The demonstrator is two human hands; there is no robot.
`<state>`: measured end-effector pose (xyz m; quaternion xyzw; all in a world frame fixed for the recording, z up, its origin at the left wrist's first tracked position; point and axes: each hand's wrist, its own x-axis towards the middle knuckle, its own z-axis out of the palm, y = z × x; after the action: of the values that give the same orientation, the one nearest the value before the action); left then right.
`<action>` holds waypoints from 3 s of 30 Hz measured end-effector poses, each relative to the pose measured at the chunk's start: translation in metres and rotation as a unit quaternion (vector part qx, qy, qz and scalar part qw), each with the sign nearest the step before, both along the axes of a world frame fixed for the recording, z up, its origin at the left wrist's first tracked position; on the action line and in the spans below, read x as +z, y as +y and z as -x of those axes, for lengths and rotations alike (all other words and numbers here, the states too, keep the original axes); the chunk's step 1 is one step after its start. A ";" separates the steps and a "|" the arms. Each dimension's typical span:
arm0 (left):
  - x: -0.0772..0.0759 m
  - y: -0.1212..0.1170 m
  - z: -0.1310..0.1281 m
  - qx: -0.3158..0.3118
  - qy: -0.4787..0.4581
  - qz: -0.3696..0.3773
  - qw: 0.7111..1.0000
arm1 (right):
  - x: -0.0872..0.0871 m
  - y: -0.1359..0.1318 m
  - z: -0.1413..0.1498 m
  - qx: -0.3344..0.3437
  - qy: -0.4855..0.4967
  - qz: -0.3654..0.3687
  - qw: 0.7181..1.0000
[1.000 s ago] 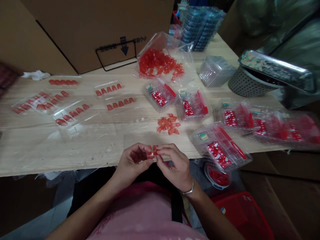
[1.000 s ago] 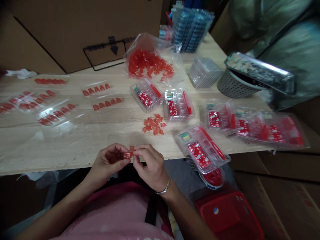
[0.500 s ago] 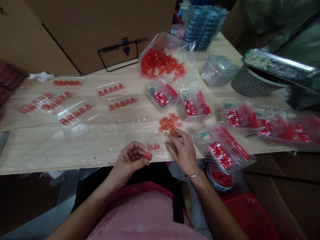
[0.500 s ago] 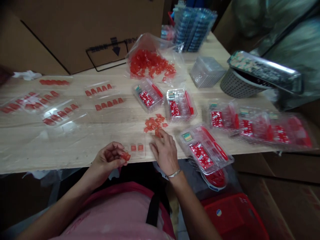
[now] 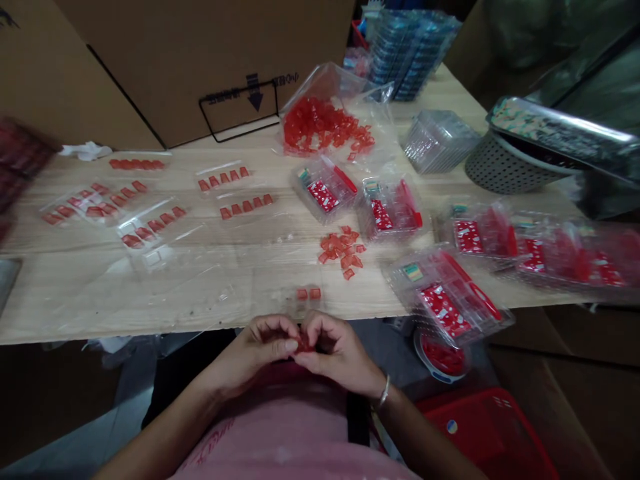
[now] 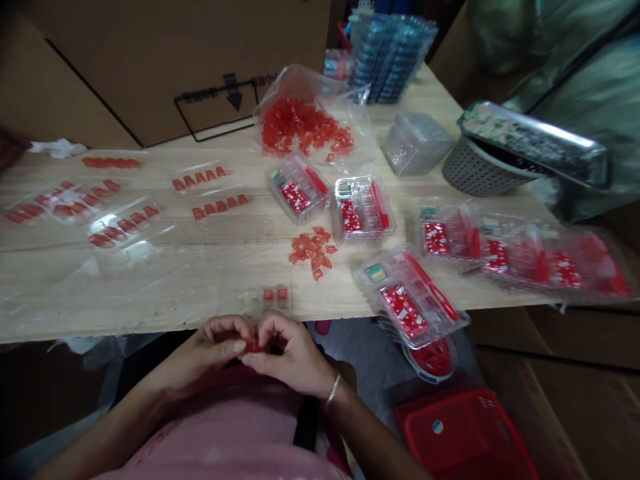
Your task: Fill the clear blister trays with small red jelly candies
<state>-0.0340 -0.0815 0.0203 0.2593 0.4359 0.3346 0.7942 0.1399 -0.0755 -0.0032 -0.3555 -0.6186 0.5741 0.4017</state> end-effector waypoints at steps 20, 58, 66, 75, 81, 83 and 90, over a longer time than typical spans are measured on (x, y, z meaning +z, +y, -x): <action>-0.026 0.019 0.019 -0.063 0.536 -0.500 0.677 | -0.007 0.062 0.015 0.075 -0.297 -0.386 0.870; -0.024 0.033 0.016 0.095 0.255 -0.407 0.872 | 0.008 0.033 0.019 -0.058 -0.048 0.100 0.992; -0.019 0.012 0.011 0.110 0.179 -0.410 0.888 | 0.004 0.018 0.026 0.042 0.211 0.346 0.913; -0.010 -0.008 0.016 0.013 0.266 -0.531 0.804 | 0.001 -0.003 0.016 0.011 0.114 0.254 0.960; -0.005 -0.001 0.016 0.018 0.366 -0.614 0.699 | -0.004 0.006 0.024 -0.036 0.168 0.272 0.947; -0.005 0.001 0.016 0.015 0.380 -0.602 0.702 | -0.009 0.011 0.030 -0.026 0.210 0.304 0.929; -0.011 0.016 0.023 -0.039 0.402 -0.579 0.708 | -0.010 0.011 0.033 -0.090 0.090 0.237 0.963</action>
<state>-0.0568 -0.0655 0.0089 0.7953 0.4240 0.3541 0.2496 0.1066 -0.0648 -0.0135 -0.4411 -0.3920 0.6954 0.4102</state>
